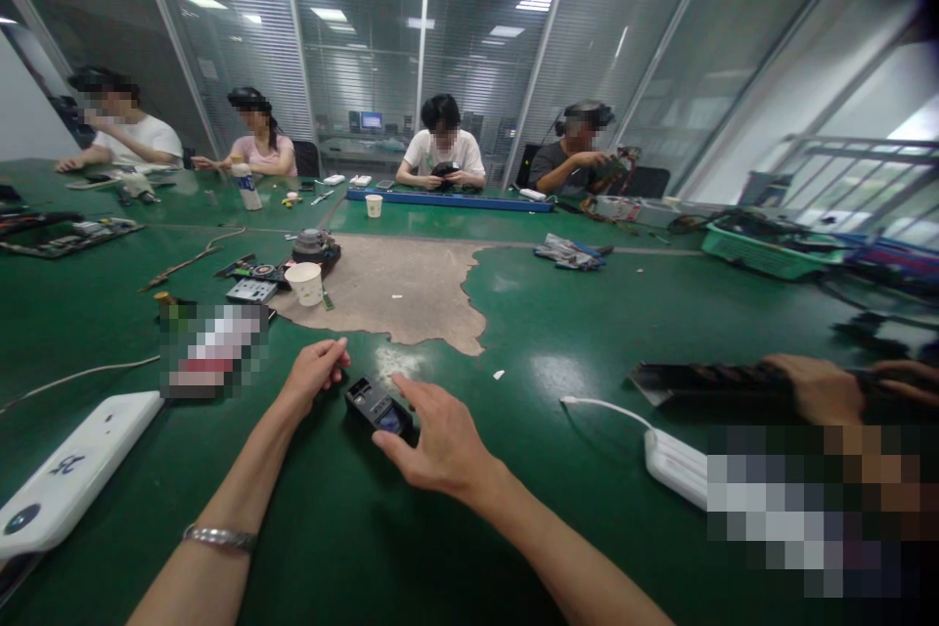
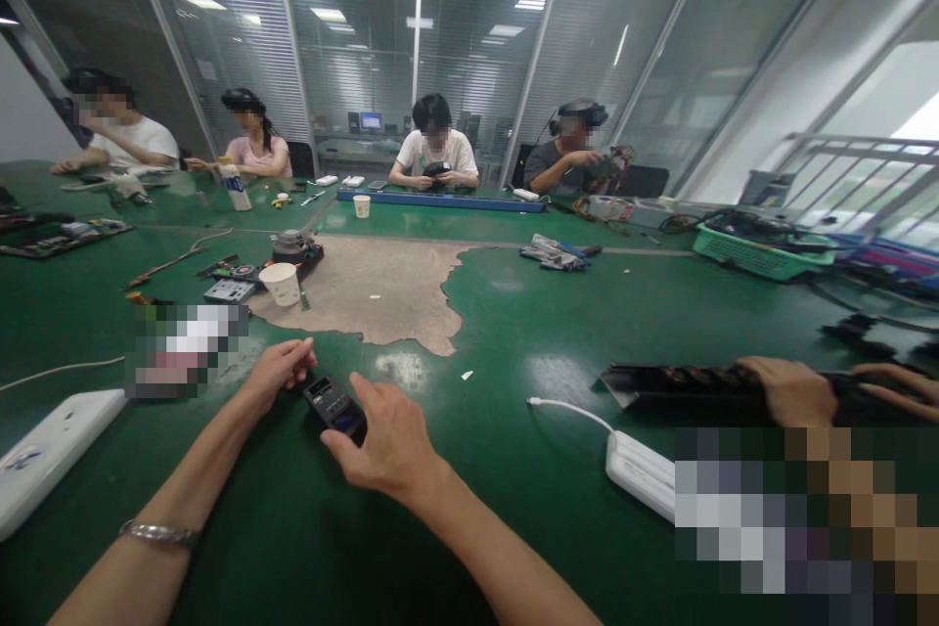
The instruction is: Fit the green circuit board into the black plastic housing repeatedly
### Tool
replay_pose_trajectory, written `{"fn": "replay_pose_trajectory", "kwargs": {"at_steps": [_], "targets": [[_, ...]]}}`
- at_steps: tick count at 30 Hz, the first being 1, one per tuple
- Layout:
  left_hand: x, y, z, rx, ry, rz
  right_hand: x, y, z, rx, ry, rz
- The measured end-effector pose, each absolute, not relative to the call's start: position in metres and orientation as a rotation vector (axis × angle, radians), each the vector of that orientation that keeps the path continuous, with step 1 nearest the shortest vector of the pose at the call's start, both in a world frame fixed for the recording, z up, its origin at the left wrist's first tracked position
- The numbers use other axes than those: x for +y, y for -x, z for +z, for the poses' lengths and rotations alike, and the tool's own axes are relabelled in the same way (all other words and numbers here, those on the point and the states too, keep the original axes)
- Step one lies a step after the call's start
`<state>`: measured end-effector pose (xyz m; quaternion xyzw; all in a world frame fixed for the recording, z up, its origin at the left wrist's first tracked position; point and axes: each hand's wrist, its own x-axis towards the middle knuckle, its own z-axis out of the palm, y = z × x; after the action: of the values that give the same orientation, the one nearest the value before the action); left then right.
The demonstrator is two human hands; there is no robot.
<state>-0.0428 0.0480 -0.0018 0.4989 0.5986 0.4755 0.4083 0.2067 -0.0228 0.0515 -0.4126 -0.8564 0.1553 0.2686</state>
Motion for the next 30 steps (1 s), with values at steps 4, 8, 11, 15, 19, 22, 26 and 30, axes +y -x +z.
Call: {"fn": "replay_pose_trajectory", "kwargs": {"at_steps": [4,8,11,15,19,22,26,30], "targets": [[0.049,0.043,-0.003,1.513,-1.260,1.200,-0.027,-0.202,0.043,-2.341,1.090,0.428],[0.050,0.043,-0.003,1.513,-1.250,1.203,-0.031,-0.197,0.038,-2.323,1.067,0.426],[0.049,0.043,-0.003,1.507,-1.250,1.204,-0.030,-0.197,0.043,-2.244,1.005,0.427],[0.049,0.043,-0.004,1.537,-1.276,1.190,-0.020,-0.204,0.055,-2.037,0.967,0.454],[0.048,0.043,-0.004,1.533,-1.283,1.182,-0.001,-0.215,0.053,-1.923,1.081,0.460],[0.049,0.042,-0.002,1.527,-1.273,1.179,0.012,-0.220,0.040,-1.945,1.162,0.434],[0.048,0.041,0.000,1.529,-1.270,1.178,0.020,-0.221,0.022,-2.013,1.210,0.419],[0.047,0.041,-0.001,1.530,-1.257,1.184,0.020,-0.221,0.017,-2.108,1.219,0.419]]}}
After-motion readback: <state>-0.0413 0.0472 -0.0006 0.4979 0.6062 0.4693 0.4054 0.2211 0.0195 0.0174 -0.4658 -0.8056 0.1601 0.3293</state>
